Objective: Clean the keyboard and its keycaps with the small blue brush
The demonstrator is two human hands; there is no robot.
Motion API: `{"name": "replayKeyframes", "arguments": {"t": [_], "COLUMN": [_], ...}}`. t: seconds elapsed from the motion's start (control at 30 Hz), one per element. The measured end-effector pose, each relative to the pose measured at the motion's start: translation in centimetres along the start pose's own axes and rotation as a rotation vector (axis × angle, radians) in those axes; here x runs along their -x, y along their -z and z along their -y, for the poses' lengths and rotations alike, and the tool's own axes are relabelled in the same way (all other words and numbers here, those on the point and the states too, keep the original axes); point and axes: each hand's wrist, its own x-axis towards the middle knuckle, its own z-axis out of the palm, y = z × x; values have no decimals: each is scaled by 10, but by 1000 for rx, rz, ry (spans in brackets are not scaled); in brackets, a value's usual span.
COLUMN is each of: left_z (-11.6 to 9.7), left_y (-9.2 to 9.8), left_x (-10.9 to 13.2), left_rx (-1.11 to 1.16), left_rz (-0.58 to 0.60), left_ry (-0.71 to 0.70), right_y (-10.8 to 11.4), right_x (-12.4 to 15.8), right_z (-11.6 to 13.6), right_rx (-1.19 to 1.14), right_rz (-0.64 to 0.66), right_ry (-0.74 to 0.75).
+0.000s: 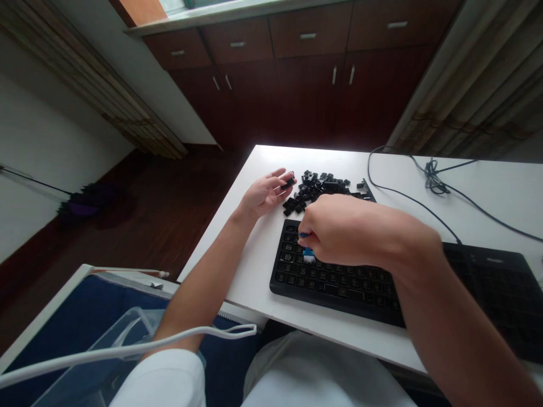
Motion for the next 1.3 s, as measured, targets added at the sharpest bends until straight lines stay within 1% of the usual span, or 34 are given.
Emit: {"name": "replayKeyframes", "arguments": {"t": [0.07,0.13,0.17,0.2,0.27,0.33,0.4,0.5,0.6,0.73,0.8,0.87,0.93,1.0,1.07,1.1,1.17,1.23,1.3], "left_z": [0,0,0,0,0,-1,-1,-3,-3,-4,-4,-4,-3,-3,-2,-2,-2,-3,-3], "left_y": [0,0,1,1,2,2,1,0,-1,0,0,-1,0,1,1,1,1,0,-1], "left_x": [0,0,0,0,0,0,1,3,4,3,3,3,3,3,2,2,3,4,4], "left_rx": [-5,-7,-6,-3,3,8,10,7,6,9,12,15,15,10,3,1,3,9,12], "left_rz": [-2,-11,-12,-8,6,11,2,-12,-12,-3,-6,-13,-14,-9,-6,-5,-3,-5,-10], "left_ry": [-5,-5,-4,-5,-9,-11,-9,-11,-10,-6,-11,-13,-13,-14,-18,-20,-22,-17,-11], "right_y": [1,4,6,7,8,6,5,4,4,3,2,1,2,5,9,10,11,9,6], "right_x": [-4,-4,-3,-1,2,5,5,4,4,2,-1,-4,-6,-6,-3,-1,4,6,5], "right_z": [0,-1,-1,-1,-1,-1,0,0,-1,-3,-2,-1,-1,0,0,0,0,0,-1], "right_rx": [61,82,71,55,14,-15,-27,-12,1,-10,-25,-8,56,130,156,147,105,56,5], "right_rz": [-127,-236,-260,-259,-191,-96,-42,-62,-90,-41,-11,-16,-84,-184,-263,-279,-255,-175,-80], "right_ry": [-26,7,37,69,111,112,90,54,48,39,8,-32,-56,-59,-35,-12,41,69,54]}}
